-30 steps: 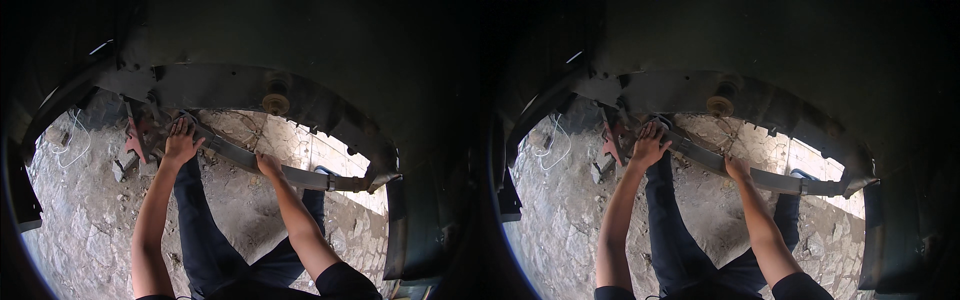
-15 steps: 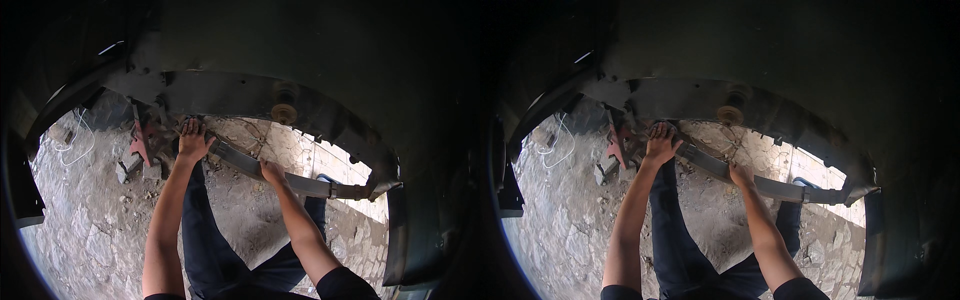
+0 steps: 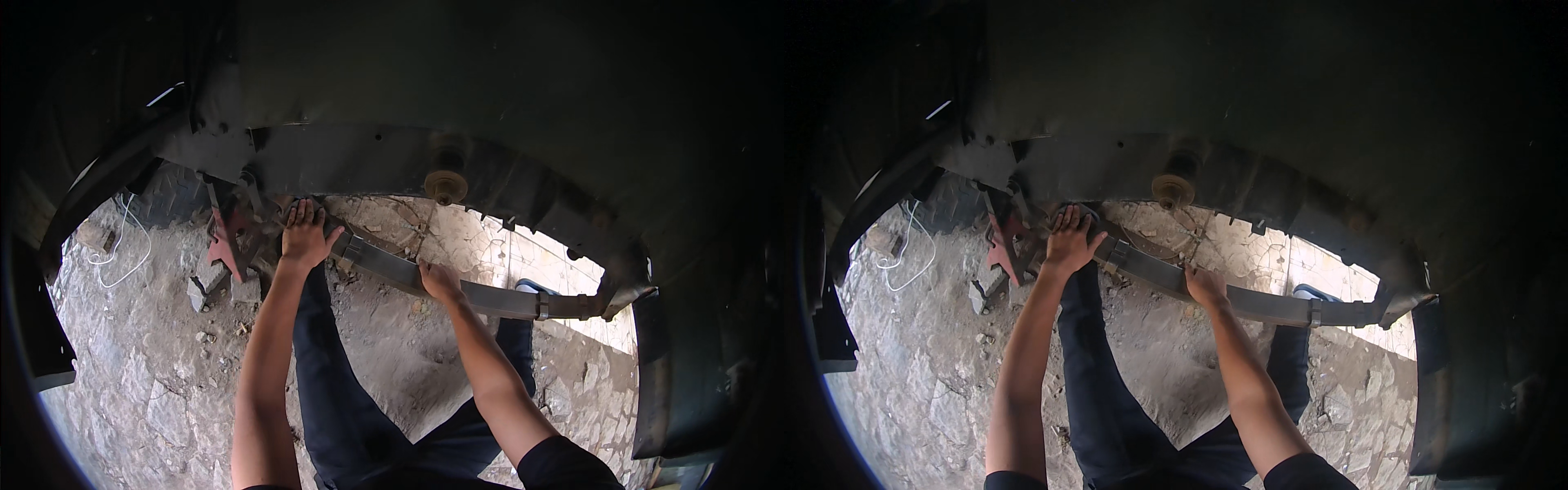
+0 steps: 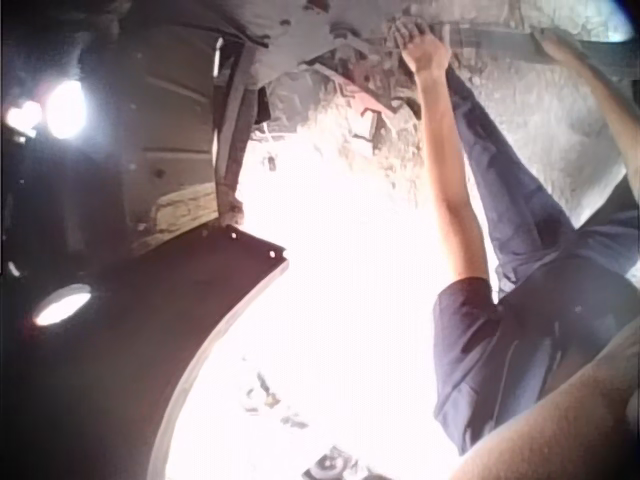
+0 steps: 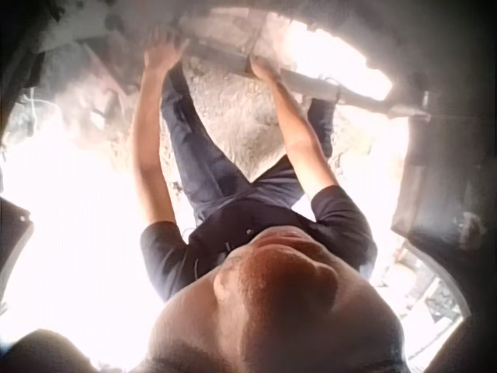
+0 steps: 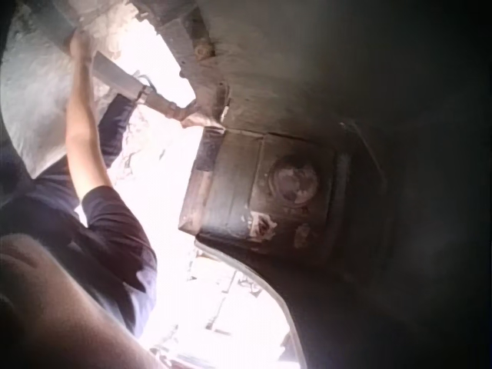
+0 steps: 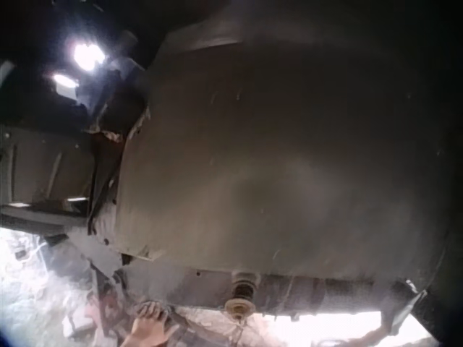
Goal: The person crouches under a vehicle and repeatedly aligns and presses a metal leaf spring into place against the chassis. They use both hands to hold and adjust the spring, ensuring it fits into the mounting points.
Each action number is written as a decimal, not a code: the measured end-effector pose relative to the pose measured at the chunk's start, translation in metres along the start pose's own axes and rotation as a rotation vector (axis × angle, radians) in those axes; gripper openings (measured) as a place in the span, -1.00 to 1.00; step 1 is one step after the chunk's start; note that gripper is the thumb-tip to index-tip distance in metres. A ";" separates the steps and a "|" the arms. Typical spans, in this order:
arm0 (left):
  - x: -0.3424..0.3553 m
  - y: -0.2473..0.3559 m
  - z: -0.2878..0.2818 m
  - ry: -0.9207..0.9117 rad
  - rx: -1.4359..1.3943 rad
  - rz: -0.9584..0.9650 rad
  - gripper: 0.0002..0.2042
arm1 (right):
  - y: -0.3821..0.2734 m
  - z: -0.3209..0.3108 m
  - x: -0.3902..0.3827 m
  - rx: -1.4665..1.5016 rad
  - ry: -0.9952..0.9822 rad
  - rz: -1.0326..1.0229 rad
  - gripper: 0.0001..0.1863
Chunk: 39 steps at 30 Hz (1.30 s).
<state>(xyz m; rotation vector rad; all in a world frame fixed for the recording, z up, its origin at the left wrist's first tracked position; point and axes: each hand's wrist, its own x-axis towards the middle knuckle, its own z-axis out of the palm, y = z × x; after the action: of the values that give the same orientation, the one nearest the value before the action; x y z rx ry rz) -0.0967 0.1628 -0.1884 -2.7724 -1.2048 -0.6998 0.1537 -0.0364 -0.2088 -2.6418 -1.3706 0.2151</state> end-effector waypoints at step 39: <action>-0.019 -0.006 -0.003 -0.087 0.086 0.045 -0.25 | -0.001 0.001 -0.002 -0.001 -0.055 0.025 -0.32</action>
<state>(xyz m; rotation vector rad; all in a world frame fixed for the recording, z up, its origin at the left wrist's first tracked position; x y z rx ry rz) -0.1134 0.1534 -0.1944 -2.7757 -1.1535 -0.5162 0.1520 -0.0376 -0.2092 -2.6741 -1.3555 0.2922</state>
